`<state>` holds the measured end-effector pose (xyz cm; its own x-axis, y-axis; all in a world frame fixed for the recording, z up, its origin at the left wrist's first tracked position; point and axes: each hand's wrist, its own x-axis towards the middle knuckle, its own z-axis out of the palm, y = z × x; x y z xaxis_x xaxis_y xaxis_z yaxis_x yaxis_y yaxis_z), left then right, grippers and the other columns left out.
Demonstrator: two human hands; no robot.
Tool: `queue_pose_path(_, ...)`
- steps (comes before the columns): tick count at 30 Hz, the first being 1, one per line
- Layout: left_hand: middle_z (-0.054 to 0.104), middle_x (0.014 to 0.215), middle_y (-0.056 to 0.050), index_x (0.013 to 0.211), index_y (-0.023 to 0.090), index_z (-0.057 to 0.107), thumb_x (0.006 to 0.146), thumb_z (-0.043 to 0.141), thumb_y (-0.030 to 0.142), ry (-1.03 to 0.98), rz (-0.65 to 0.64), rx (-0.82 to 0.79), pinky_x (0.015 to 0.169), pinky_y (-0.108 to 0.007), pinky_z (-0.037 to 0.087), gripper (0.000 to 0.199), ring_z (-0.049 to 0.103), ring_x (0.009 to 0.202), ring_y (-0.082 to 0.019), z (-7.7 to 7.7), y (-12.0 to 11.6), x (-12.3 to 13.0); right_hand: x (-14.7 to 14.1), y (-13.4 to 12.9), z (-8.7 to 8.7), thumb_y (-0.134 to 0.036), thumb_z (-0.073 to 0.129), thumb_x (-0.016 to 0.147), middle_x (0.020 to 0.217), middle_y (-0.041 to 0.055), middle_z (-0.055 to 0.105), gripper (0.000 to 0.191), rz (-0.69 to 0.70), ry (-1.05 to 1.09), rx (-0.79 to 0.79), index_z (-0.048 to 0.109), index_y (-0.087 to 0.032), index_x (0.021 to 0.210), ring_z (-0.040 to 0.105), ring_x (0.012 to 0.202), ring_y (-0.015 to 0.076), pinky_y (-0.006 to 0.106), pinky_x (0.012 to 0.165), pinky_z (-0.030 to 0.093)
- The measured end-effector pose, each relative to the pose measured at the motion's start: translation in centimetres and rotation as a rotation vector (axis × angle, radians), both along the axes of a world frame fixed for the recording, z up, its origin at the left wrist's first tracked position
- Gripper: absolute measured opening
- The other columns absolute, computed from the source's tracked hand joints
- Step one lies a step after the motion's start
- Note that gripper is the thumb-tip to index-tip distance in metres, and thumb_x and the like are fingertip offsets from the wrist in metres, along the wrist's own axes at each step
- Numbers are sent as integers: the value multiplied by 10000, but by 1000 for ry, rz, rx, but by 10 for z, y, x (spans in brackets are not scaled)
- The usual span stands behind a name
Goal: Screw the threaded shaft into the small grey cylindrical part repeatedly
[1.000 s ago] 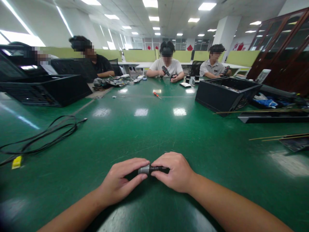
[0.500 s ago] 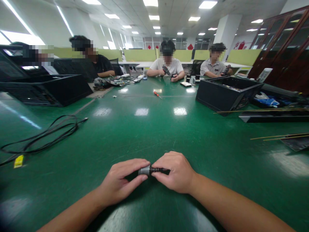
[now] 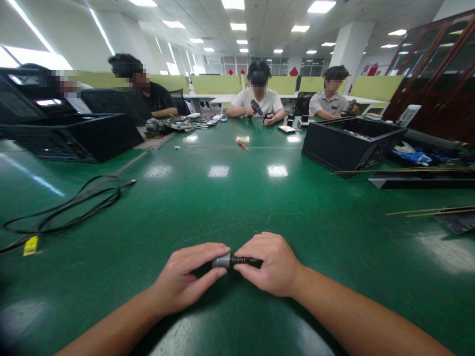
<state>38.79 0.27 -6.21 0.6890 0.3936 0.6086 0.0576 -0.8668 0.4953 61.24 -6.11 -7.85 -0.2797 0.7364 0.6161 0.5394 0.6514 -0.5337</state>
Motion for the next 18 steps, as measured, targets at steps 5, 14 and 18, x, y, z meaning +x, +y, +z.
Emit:
queue_pose_path(5,768,1040,-91,1165,166,694,853,702,151,0,-5,10,882,-264,606,312,742,950,-187,0,0,0,0,0,1,-224,706,860,813,17,778,61,1,-6,2,731,-212,913,704,695,173,314,688,483)
queue_pose_path(14,770,1031,-87,1154,169,696,851,704,149,7,-2,14,878,-265,608,303,743,945,-185,-2,1,-1,0,0,1,-217,707,856,819,18,779,61,9,3,7,728,-205,912,701,698,171,312,687,484)
queue_pose_path(18,770,1032,-87,1163,171,695,853,707,153,4,-6,20,872,-267,611,310,744,943,-187,-3,1,-1,0,0,1,-222,704,860,822,19,780,62,10,2,6,729,-203,913,702,701,172,320,690,489)
